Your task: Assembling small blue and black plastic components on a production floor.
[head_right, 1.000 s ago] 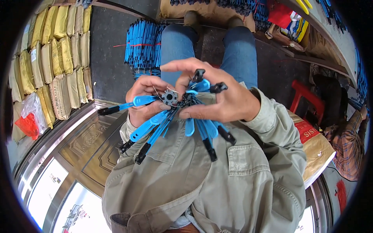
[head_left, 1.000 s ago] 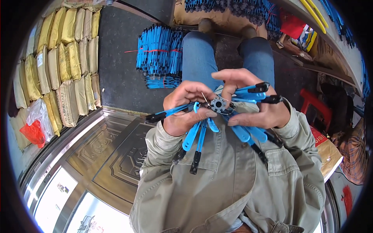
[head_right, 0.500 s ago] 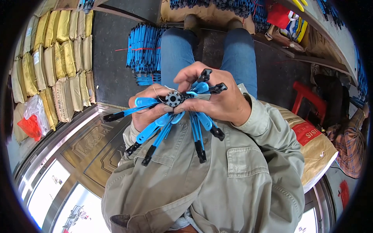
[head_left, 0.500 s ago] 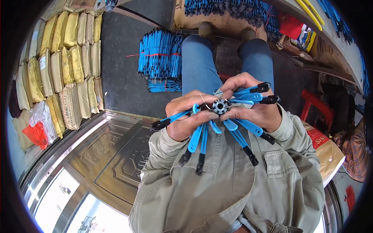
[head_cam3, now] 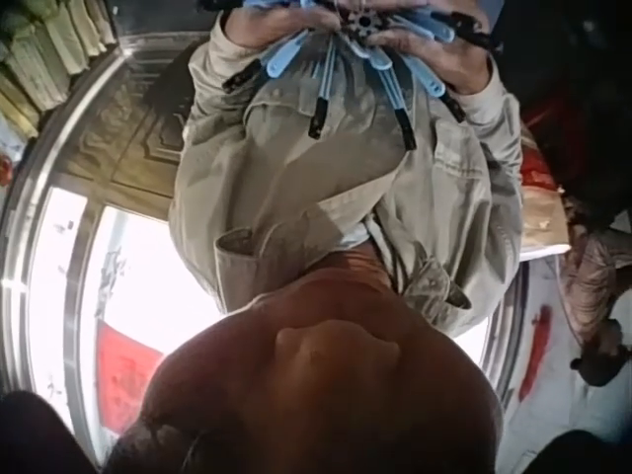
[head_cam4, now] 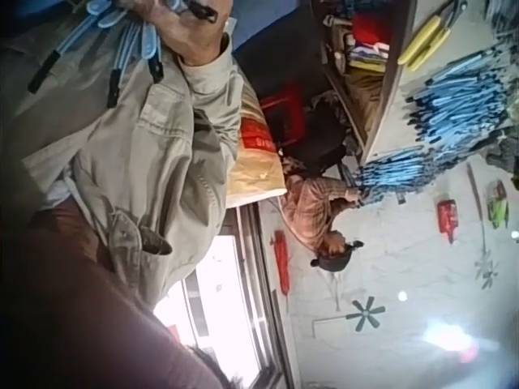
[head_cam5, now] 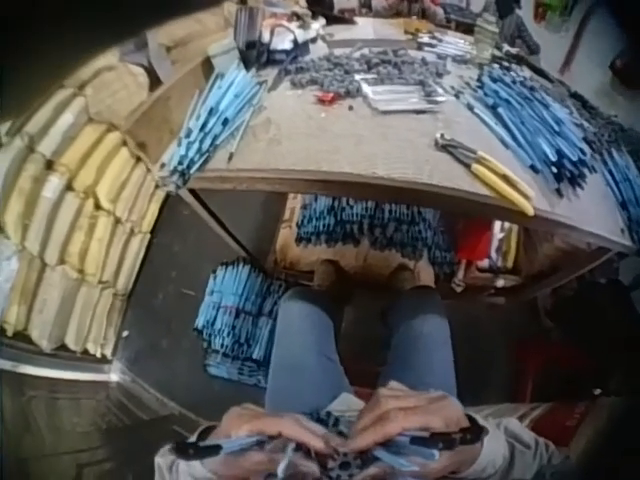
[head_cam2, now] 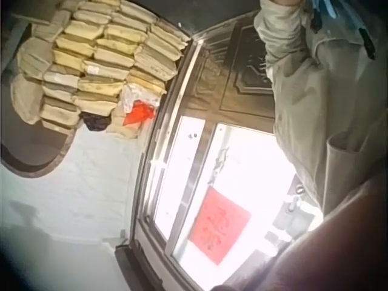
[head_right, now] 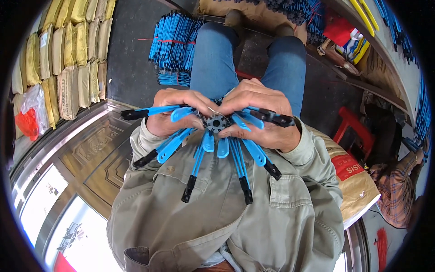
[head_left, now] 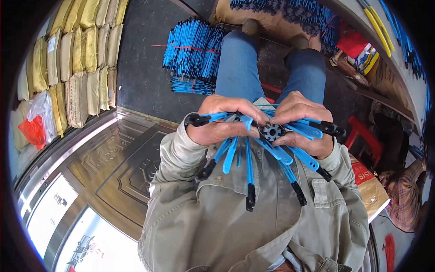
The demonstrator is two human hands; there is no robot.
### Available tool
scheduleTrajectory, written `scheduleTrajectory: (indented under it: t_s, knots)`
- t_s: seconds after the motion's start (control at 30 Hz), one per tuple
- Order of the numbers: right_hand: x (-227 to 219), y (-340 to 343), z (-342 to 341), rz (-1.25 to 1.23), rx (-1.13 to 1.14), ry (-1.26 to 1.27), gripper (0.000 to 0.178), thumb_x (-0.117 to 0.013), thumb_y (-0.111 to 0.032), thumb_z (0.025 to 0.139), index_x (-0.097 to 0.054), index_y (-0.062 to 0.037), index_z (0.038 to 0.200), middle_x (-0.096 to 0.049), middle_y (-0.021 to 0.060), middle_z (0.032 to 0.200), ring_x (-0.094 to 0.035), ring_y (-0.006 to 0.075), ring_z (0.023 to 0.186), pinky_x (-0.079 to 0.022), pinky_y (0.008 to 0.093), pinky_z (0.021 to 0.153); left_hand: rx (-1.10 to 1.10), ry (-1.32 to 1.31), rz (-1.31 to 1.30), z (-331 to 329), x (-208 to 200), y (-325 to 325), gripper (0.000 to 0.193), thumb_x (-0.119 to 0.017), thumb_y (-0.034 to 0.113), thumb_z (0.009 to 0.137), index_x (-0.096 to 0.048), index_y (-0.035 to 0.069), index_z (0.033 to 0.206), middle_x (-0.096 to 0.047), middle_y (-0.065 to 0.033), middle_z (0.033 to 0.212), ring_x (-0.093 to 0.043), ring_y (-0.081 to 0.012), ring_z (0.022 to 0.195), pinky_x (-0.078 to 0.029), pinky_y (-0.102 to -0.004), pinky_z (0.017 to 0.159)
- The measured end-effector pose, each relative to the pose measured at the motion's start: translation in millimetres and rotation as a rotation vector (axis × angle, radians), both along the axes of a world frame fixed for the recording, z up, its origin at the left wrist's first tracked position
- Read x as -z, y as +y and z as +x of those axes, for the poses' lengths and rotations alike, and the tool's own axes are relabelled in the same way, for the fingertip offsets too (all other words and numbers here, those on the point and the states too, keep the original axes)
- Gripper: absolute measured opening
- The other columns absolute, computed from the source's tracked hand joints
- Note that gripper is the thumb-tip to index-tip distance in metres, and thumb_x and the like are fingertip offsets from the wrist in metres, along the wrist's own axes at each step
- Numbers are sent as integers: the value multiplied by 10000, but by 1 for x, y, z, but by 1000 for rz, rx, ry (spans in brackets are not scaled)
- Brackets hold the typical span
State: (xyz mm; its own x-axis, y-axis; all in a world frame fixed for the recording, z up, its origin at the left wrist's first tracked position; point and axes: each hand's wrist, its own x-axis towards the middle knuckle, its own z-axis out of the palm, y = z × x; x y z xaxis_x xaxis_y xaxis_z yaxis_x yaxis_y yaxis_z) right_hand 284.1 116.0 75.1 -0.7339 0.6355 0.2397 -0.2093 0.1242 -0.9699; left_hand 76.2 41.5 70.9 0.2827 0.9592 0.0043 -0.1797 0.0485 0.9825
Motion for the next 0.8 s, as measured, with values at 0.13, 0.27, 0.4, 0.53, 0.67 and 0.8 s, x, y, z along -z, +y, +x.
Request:
scheduleTrajectory:
  t_s: [0.13, 0.27, 0.4, 0.53, 0.67, 0.8]
  knots:
    - [1, 0, 0, 3, -36, 36, 299, -830, -131, 591, -671, -51, 832, -658, 57, 794, -574, 170, 710, -397, 296, 734, 21, 17, 9, 3, -2, 0, 187, -718, 18, 700, -653, 25, 875, -675, -84, 841, -600, -132, 709, -466, -224, 664]
    - [6, 4, 0, 10, -46, 42, 303, -813, -172, 607, -669, -32, 833, -644, 77, 764, -552, 185, 697, -400, 327, 719, 14, 53, -81, 3, -10, 4, 160, -702, 11, 726, -655, 28, 878, -679, -77, 860, -600, -125, 724, -466, -219, 681]
    - [5, 1, -1, 31, -18, 35, 291, -809, -170, 620, -667, -33, 834, -645, 76, 767, -560, 189, 698, -399, 326, 728, -33, -78, -179, 5, -8, 2, 132, -694, 18, 748, -657, 30, 874, -680, -69, 865, -599, -117, 731, -466, -216, 686]
    - [3, -1, 0, 44, 19, 26, 275, -808, -155, 631, -665, -38, 834, -650, 70, 778, -576, 189, 703, -397, 316, 741, -65, -185, -214, 7, -6, 2, 114, -690, 10, 749, -652, 27, 855, -676, -84, 862, -599, -130, 722, -475, -228, 684]
    - [3, -1, 2, 36, 17, 23, 269, -802, -159, 640, -661, -32, 831, -646, 72, 772, -574, 194, 699, -398, 321, 742, -49, -75, -116, 6, -6, 4, 130, -681, -45, 713, -627, 17, 813, -661, -147, 855, -606, -184, 692, -502, -270, 677]
    - [4, -3, 1, 63, 26, 53, 289, -809, -146, 622, -660, -35, 842, -644, 71, 770, -567, 186, 688, -395, 312, 743, -12, 2, -103, 6, -6, 3, 131, -693, -32, 712, -626, 12, 816, -658, -149, 844, -597, -183, 684, -497, -278, 680]
